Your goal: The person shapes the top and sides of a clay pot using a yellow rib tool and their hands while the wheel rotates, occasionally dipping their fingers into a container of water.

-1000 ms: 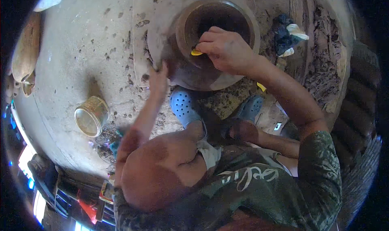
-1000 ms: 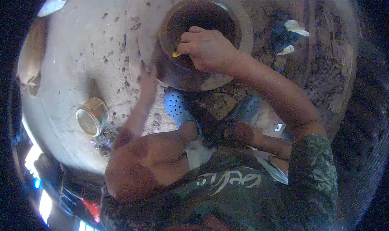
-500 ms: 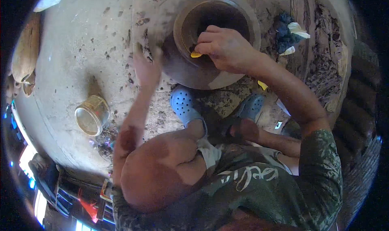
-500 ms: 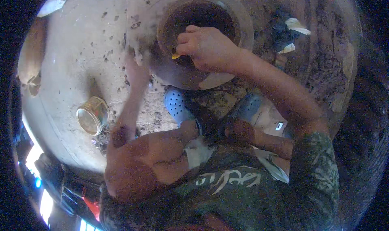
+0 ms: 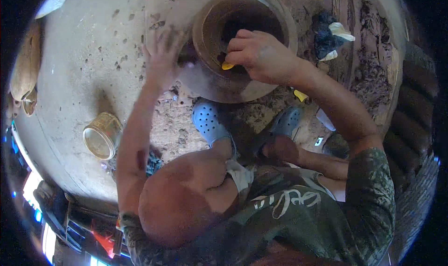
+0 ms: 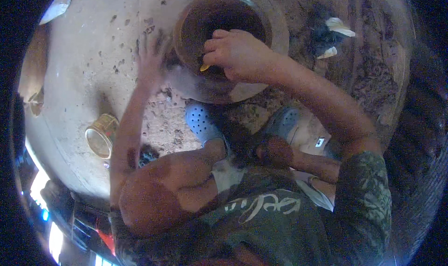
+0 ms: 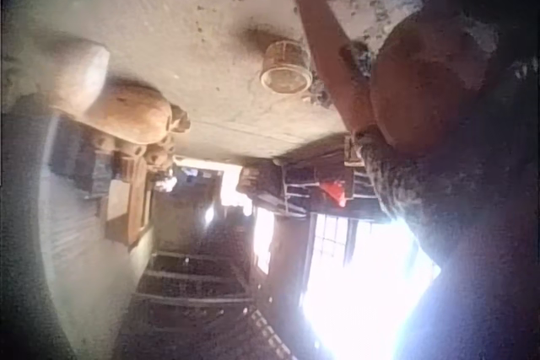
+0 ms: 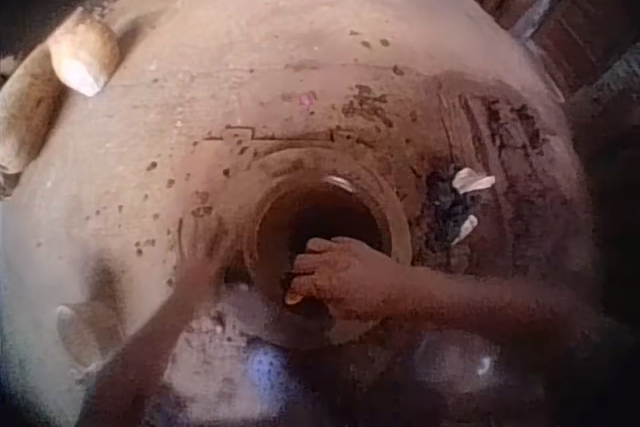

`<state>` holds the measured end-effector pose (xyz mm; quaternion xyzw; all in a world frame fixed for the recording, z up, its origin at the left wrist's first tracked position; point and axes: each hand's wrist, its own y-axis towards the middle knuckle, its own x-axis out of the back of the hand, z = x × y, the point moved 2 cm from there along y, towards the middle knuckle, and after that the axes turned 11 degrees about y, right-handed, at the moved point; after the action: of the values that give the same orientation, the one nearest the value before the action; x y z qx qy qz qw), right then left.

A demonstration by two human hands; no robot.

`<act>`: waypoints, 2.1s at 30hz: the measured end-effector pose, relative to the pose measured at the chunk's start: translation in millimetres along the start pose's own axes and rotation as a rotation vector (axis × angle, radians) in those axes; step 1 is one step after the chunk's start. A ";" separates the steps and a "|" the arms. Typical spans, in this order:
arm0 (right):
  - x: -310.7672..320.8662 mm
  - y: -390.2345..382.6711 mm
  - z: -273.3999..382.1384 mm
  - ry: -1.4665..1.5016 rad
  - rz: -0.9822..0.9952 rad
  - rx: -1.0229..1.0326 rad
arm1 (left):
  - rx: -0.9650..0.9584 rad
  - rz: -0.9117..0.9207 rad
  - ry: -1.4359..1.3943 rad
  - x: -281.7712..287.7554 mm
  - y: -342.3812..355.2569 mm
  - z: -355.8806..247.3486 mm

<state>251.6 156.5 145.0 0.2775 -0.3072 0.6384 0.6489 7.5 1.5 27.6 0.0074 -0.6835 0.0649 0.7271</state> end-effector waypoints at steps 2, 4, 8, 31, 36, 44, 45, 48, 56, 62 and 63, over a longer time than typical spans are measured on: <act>0.0 -1.8 0.8 -0.008 0.005 -0.004 | 0.073 -0.068 0.038 -3.9 26.5 17.3; -1.0 -5.7 -0.9 -0.013 0.008 0.000 | 0.178 -0.166 0.097 1.9 46.6 25.1; 6.1 -11.9 -6.8 0.013 0.038 -0.048 | 0.231 -0.116 0.085 13.4 39.3 -2.6; -16.5 21.6 -23.4 0.142 0.031 -0.342 | 0.277 -0.194 0.156 15.2 54.5 70.3; -10.2 12.5 -26.0 0.106 0.056 -0.266 | 0.181 -0.012 0.031 18.2 -6.2 -43.8; -10.3 5.2 -29.2 0.119 0.086 -0.190 | 0.111 0.308 -0.185 31.0 -47.5 -77.9; -8.1 3.7 -30.5 0.114 0.114 -0.213 | 0.132 0.317 -0.138 34.5 -29.9 -56.5; -8.5 5.9 -29.4 0.182 0.130 -0.225 | 0.147 0.230 0.029 19.5 -0.4 19.6; -2.9 7.7 -33.5 0.241 0.090 -0.219 | 0.234 0.064 0.050 27.4 6.5 -15.4; 0.4 11.5 -29.2 0.295 0.108 -0.197 | 0.126 0.360 -0.175 49.2 -64.3 -112.0; 0.7 10.3 -28.6 0.310 0.124 -0.202 | 0.122 0.374 -0.171 46.4 -62.4 -109.5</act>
<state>242.6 178.7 126.4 0.0897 -0.2825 0.6781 0.6726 125.3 -45.6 71.5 -0.0698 -0.7268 0.2391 0.6401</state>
